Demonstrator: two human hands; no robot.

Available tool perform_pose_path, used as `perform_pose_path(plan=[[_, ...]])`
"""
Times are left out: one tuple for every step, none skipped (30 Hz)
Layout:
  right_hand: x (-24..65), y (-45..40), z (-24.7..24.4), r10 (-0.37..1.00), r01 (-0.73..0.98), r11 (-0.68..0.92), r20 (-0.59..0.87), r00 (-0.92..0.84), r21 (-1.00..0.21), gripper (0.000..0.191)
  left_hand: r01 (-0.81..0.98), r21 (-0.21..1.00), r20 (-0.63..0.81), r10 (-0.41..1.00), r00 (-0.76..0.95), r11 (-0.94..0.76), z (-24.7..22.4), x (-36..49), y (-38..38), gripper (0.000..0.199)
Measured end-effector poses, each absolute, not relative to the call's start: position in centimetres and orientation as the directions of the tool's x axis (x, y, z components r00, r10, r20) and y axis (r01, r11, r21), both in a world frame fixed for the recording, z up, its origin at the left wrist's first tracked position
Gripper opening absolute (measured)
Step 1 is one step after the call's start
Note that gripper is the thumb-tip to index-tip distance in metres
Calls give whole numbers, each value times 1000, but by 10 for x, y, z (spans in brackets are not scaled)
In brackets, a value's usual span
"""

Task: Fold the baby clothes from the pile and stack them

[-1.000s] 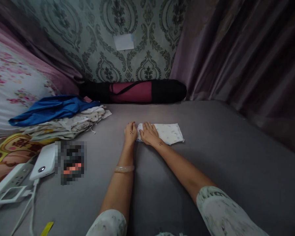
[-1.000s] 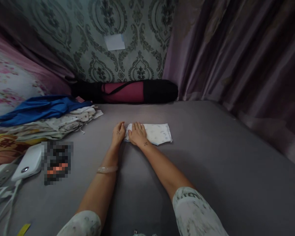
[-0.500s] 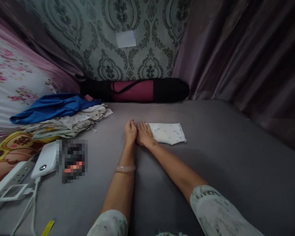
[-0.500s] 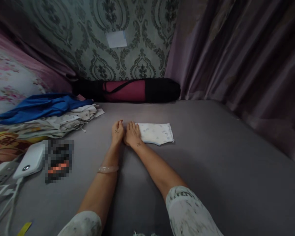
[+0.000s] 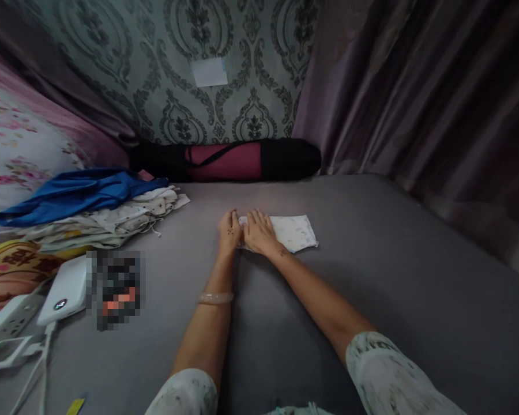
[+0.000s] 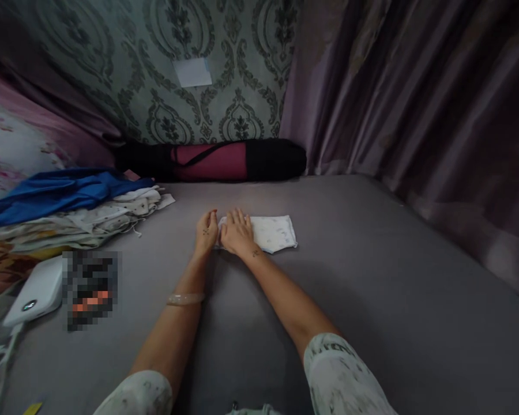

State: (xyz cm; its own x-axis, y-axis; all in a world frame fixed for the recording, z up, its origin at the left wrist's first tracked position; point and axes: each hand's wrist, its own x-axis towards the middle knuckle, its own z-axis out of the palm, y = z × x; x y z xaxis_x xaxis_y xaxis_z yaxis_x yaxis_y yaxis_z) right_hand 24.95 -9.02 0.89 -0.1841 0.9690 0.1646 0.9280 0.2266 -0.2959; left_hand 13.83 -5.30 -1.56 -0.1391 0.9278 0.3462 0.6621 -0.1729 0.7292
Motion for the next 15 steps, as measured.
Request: perform_pose_path(plan=[[261, -93, 11, 971, 935, 206, 176, -159, -290, 56, 688, 693, 375, 923, -90, -215, -15, 145, -55, 40], [272, -96, 12, 973, 941, 189, 179, -143, -279, 55, 715, 647, 404, 914, -26, -266, -15, 152, -59, 39], [283, -99, 12, 975, 947, 178, 176, -134, -266, 55, 740, 593, 427, 903, 48, -319, -14, 160, -62, 38], [293, -101, 11, 976, 952, 173, 171, -132, -254, 54, 762, 533, 436, 891, 125, -368, -13, 167, -66, 38], [302, -104, 9, 977, 954, 173, 162, -135, -244, 54, 782, 472, 429, 881, 200, -408, -13, 174, -71, 39], [309, -106, 7, 978, 956, 176, 150, -143, -235, 54, 799, 414, 407, 873, 267, -437, -13, 179, -75, 40], [314, -108, 4, 979, 956, 181, 138, -153, -229, 54, 814, 361, 374, 870, 321, -455, -13, 183, -78, 41], [318, -110, 1, 979, 956, 187, 125, -162, -225, 54, 827, 316, 335, 870, 361, -465, -14, 186, -81, 42], [320, -111, -2, 979, 956, 192, 113, -170, -223, 54, 837, 280, 297, 872, 390, -470, -16, 188, -82, 43], [321, -111, -4, 979, 955, 195, 104, -176, -223, 54, 845, 254, 263, 874, 408, -471, -18, 188, -83, 44], [321, -111, -7, 979, 954, 197, 100, -178, -224, 55, 849, 236, 235, 876, 422, -473, -20, 188, -84, 45], [321, -111, -9, 978, 954, 199, 101, -180, -226, 55, 852, 226, 214, 877, 431, -473, -22, 188, -84, 45], [320, -111, -10, 978, 953, 201, 106, -181, -227, 55, 853, 219, 198, 878, 436, -474, -23, 187, -83, 46], [320, -110, -11, 977, 952, 203, 112, -182, -227, 55, 855, 215, 187, 879, 439, -472, -24, 187, -82, 47], [320, -110, -11, 976, 952, 204, 117, -182, -227, 55, 857, 212, 179, 881, 438, -470, -25, 187, -82, 47]])
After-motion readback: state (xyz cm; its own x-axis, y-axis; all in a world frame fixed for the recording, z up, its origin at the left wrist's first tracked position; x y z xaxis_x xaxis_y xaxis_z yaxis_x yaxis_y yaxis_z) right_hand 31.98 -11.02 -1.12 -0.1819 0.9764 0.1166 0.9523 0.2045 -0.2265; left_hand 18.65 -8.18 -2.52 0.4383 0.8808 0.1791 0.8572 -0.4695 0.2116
